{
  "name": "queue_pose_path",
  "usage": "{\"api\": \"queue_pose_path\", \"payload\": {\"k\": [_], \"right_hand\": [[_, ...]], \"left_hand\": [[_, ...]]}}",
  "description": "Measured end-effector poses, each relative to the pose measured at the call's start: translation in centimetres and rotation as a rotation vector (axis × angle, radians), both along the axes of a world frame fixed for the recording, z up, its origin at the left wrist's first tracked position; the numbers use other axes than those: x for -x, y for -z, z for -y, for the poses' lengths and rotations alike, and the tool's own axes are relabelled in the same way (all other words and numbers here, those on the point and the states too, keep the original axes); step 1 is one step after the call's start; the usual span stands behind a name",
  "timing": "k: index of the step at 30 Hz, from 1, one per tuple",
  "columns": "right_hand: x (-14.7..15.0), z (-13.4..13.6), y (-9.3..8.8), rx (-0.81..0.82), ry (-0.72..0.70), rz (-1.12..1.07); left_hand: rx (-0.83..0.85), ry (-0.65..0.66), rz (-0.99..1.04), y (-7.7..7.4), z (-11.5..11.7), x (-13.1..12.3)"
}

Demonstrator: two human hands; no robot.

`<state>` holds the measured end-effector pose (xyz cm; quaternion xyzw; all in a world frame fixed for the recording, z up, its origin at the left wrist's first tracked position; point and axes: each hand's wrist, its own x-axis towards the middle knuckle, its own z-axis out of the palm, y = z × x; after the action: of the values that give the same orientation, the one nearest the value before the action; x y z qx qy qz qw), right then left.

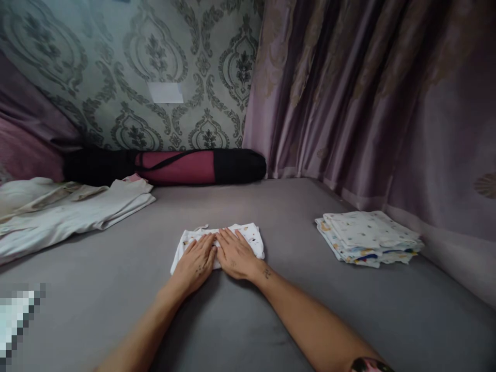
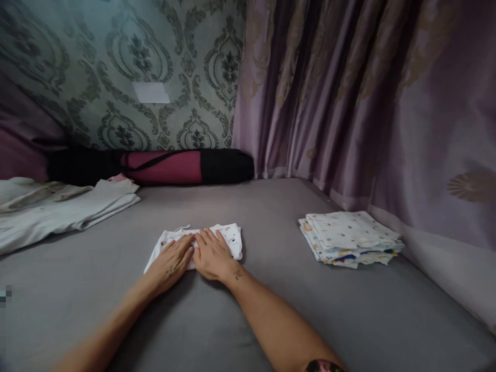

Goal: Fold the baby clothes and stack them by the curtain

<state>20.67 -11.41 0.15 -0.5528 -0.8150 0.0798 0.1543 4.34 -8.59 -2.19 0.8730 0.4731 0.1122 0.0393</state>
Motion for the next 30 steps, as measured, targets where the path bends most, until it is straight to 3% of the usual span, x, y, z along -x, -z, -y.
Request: {"api": "queue_pose_path", "payload": {"k": [7, 17, 24, 30], "right_hand": [[-0.1, 0.4, 0.0, 0.001, 0.133, -0.012], [0.0, 0.4, -0.2, 0.009, 0.146, -0.001], [-0.4, 0.7, -1.0, -0.051, 0.19, -0.001], [-0.5, 0.6, -0.2, 0.031, 0.173, 0.021]], "left_hand": [[-0.006, -0.036, -0.093, -0.3, 0.3, -0.5], [-0.024, -0.029, -0.094, -0.7, 0.6, -0.4], [-0.187, -0.051, -0.058, -1.3, 0.6, -0.1], [-0.044, -0.058, -0.119, -0.7, 0.0, -0.1]]}}
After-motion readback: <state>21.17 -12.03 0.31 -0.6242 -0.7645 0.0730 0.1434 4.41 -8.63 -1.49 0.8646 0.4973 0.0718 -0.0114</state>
